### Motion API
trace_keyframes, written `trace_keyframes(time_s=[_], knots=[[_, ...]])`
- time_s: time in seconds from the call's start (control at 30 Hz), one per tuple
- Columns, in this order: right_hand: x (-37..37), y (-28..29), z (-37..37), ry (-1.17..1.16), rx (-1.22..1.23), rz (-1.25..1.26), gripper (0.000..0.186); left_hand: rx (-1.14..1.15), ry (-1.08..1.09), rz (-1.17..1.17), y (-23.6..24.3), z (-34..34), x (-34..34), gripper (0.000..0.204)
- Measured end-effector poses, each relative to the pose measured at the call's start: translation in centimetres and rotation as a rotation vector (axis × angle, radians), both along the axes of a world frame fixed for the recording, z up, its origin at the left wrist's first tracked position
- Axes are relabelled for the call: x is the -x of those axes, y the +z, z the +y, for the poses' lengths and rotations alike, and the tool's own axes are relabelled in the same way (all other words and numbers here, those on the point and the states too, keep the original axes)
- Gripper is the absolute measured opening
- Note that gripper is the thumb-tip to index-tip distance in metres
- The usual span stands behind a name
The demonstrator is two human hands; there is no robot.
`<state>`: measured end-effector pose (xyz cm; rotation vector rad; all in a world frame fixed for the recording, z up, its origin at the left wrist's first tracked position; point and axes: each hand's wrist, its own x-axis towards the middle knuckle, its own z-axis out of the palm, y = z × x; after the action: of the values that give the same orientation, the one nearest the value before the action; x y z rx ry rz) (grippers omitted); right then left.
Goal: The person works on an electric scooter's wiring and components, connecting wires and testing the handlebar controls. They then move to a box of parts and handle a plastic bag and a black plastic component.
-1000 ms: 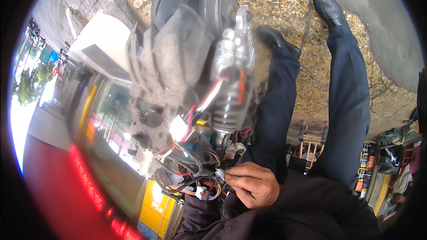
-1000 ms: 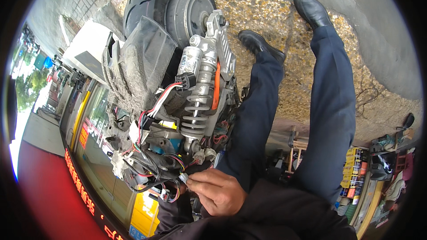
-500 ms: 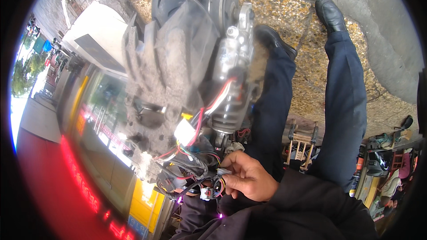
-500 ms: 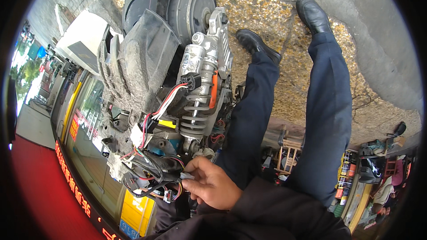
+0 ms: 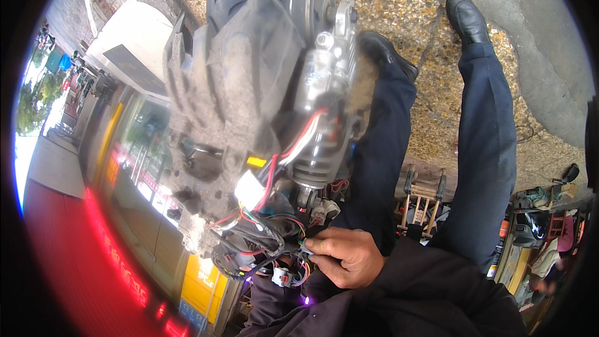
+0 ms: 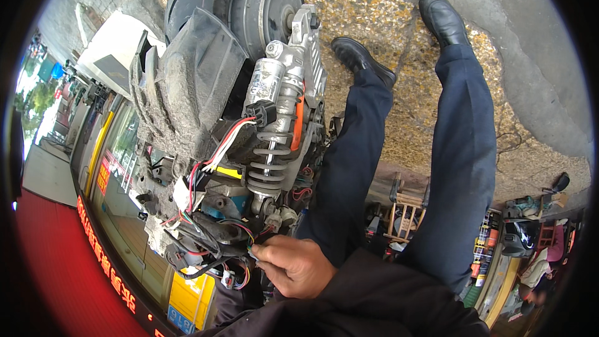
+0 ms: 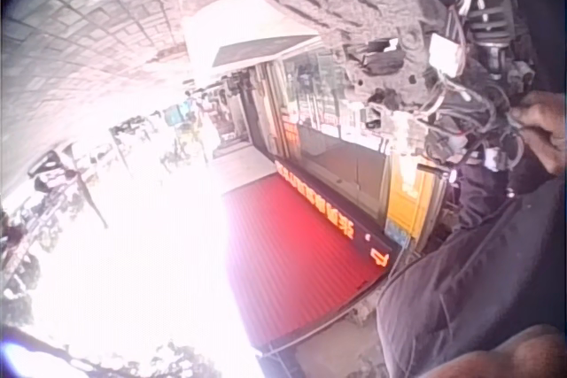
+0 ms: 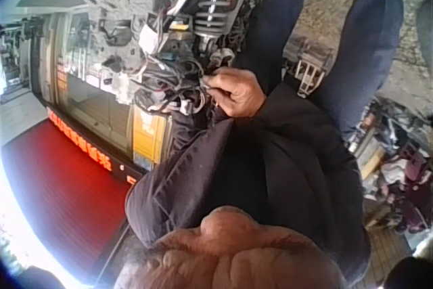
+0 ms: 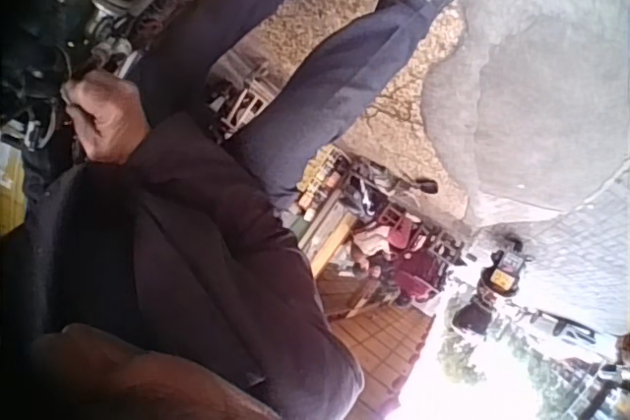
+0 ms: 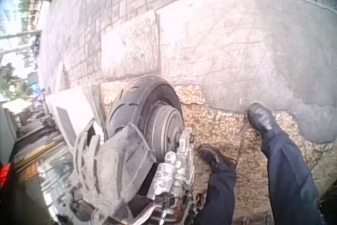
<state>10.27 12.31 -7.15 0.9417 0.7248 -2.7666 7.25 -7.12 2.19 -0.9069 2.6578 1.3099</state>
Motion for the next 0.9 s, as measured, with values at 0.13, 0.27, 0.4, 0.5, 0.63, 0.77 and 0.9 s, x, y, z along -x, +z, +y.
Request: trace_keyframes(time_s=[0.13,0.27,0.4,0.5,0.63,0.77,0.9], knots=[[0.4,-0.3,0.1,0.004,-0.114,0.046,0.020,-0.006,0.003,0.006,0.1,-0.2,0.9,0.081],[0.5,-0.4,0.1,0.011,-0.177,0.079,0.019,-0.009,0.008,0.006,0.1,-0.5,1.5,0.080],[0.7,-0.6,0.1,-0.002,-0.152,0.078,0.019,-0.020,0.015,0.004,0.3,-0.6,2.0,0.078],[0.9,-0.9,0.4,0.017,-0.096,0.079,0.020,-0.031,0.017,0.002,0.3,-0.7,2.5,0.077],[0.8,-1.4,1.1,0.102,0.136,0.020,0.025,-0.050,0.013,0.004,0.5,-0.8,3.0,0.076],[1.3,-2.1,1.3,0.072,0.241,-0.016,0.019,-0.075,0.000,0.001,0.6,-0.9,3.7,0.075],[2.1,-2.8,1.5,0.121,0.035,0.062,0.014,-0.105,-0.016,-0.001,0.6,-0.9,4.6,0.074]])
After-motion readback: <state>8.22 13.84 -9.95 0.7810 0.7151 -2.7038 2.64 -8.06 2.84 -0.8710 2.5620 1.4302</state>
